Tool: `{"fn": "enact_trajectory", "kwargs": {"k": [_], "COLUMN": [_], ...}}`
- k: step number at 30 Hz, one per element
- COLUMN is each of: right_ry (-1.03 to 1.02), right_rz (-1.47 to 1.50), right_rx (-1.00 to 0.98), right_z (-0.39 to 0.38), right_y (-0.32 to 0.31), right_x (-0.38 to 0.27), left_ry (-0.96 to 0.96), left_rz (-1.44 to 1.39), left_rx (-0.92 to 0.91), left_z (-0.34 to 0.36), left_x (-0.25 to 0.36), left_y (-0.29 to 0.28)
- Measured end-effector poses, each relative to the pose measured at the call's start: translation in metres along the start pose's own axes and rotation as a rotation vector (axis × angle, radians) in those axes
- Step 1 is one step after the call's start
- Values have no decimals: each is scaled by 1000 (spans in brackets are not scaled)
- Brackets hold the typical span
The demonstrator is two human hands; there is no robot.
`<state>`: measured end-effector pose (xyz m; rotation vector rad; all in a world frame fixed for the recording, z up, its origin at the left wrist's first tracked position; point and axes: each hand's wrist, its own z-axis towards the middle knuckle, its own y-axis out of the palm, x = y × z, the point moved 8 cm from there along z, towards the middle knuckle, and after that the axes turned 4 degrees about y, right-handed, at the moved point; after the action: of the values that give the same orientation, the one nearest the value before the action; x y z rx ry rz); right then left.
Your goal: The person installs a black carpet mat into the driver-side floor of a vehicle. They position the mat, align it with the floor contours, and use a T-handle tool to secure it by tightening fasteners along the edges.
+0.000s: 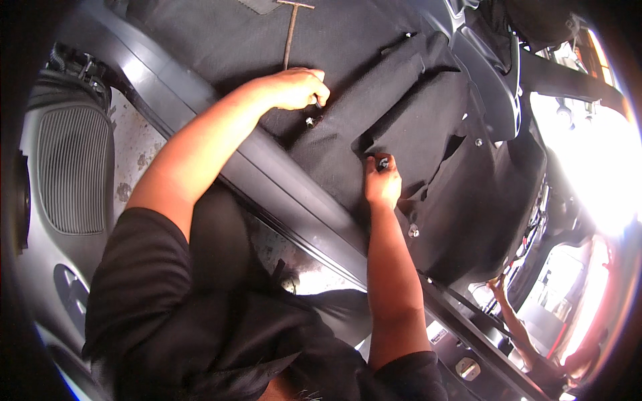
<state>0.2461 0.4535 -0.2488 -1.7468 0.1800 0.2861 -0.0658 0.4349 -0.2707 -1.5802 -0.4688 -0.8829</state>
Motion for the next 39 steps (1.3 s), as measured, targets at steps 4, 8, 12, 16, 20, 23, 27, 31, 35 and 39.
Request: {"fn": "enact_trajectory", "kwargs": {"k": [4, 8, 12, 16, 20, 23, 27, 31, 35, 39], "right_ry": [62, 40, 46, 50, -79, -83, -566, -758, -695, -702], "right_rz": [-23, 3, -41, 2, 103, 133, -21, -558, -799, -769], "right_rx": [-11, -24, -10, -4, 50, 94, 1, -275, -480, -482], "right_z": [-2, 1, 0, 2, 2, -10, -26, -11, 13, 12], "right_y": [-3, 1, -2, 0, -1, -15, -29, -12, 2, -1], "right_x": [3, -1, -7, 7, 0, 3, -118, -200, -211, -212], "left_ry": [-167, -83, -154, -180, 213, 100, 20, 65, 100, 124], "left_rz": [-198, -224, -378, -245, -15, 226, 120, 80, 68, 75], "left_rx": [-156, -310, -407, -414, -170, -84, -125, -175, -215, -234], "left_z": [-7, 31, 43, 35, 52, 72, 25, 33, 40, 36], "left_x": [9, -29, -47, -15, -40, -40, -23, -15, -12, -10], "left_y": [-10, 14, 25, 6, 19, -5, -43, -41, -41, -43]}}
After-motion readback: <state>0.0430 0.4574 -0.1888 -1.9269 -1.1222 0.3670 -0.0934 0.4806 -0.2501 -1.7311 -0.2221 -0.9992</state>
